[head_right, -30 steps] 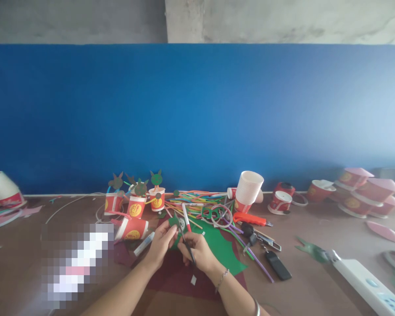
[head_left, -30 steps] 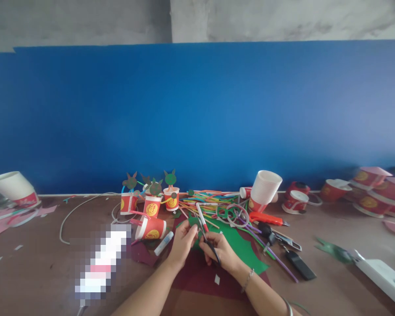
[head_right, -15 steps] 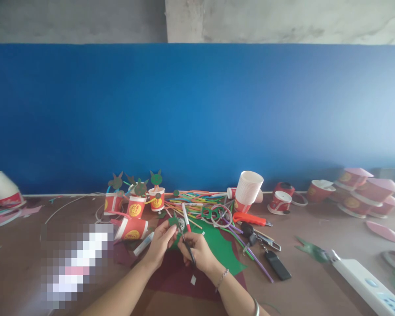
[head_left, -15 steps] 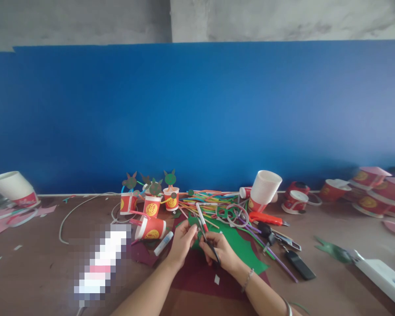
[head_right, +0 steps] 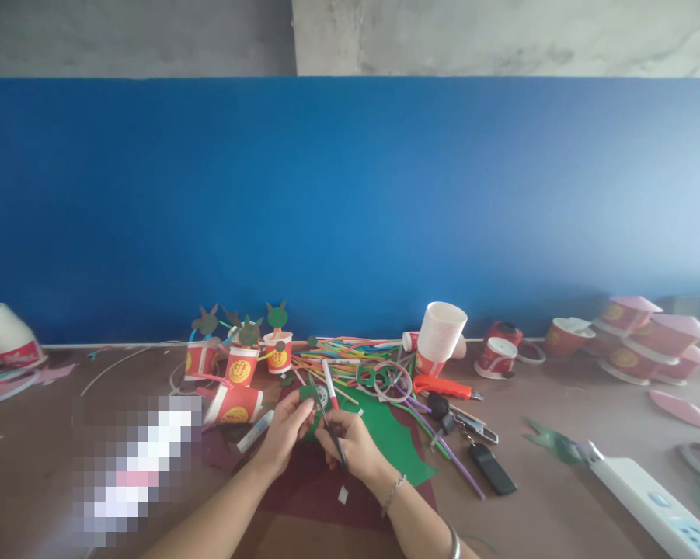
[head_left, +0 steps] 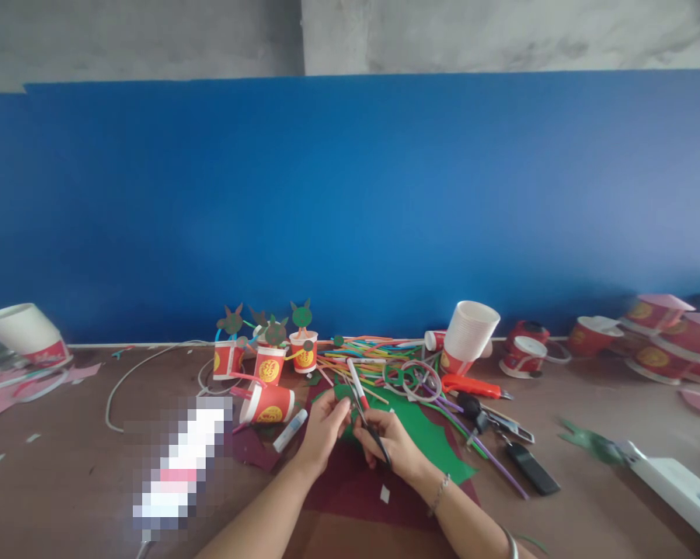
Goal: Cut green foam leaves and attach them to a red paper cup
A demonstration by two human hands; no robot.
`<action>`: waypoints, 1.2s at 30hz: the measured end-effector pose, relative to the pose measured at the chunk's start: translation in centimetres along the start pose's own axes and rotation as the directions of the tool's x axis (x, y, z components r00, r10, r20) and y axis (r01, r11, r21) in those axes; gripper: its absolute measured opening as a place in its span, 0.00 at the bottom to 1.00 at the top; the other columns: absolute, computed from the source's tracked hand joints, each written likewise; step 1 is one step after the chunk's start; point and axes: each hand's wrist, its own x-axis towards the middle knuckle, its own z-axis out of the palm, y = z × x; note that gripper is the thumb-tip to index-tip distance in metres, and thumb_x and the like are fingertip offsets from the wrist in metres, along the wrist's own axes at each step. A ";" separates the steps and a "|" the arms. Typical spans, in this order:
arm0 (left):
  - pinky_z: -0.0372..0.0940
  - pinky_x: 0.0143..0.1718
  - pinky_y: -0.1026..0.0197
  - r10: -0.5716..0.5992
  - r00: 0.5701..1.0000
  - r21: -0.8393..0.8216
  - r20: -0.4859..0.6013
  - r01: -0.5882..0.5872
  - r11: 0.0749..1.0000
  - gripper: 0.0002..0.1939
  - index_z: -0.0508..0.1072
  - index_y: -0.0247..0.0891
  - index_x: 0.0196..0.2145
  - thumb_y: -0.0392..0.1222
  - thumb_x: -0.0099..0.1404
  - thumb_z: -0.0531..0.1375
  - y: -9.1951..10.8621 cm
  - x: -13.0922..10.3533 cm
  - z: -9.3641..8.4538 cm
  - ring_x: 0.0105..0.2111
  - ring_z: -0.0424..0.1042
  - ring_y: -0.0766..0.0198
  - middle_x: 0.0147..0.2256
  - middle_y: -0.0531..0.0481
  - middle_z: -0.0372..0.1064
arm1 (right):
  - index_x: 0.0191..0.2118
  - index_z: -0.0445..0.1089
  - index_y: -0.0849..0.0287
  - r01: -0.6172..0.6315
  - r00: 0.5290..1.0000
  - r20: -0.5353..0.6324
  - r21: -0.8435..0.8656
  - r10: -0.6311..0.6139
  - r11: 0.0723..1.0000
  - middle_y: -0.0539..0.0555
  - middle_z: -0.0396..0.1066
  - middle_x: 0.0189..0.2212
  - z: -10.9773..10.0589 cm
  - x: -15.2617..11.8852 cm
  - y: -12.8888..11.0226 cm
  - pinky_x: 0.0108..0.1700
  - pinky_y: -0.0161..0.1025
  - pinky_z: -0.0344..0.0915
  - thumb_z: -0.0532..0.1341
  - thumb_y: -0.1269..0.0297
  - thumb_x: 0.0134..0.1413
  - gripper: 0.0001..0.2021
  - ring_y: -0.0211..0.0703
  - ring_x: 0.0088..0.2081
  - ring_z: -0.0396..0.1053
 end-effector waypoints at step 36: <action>0.43 0.17 0.69 0.005 1.000 -0.004 -0.015 -0.005 1.000 0.16 0.62 0.36 0.24 0.51 0.55 0.59 0.1 0.0 0.0 0.16 0.48 0.75 0.18 0.60 0.53 | 0.26 0.64 0.62 -0.015 1.000 0.011 0.038 0.014 0.999 0.44 0.61 0.11 -0.2 -0.2 -0.2 0.16 0.28 0.54 0.64 0.58 0.44 0.12 0.30 0.12 0.58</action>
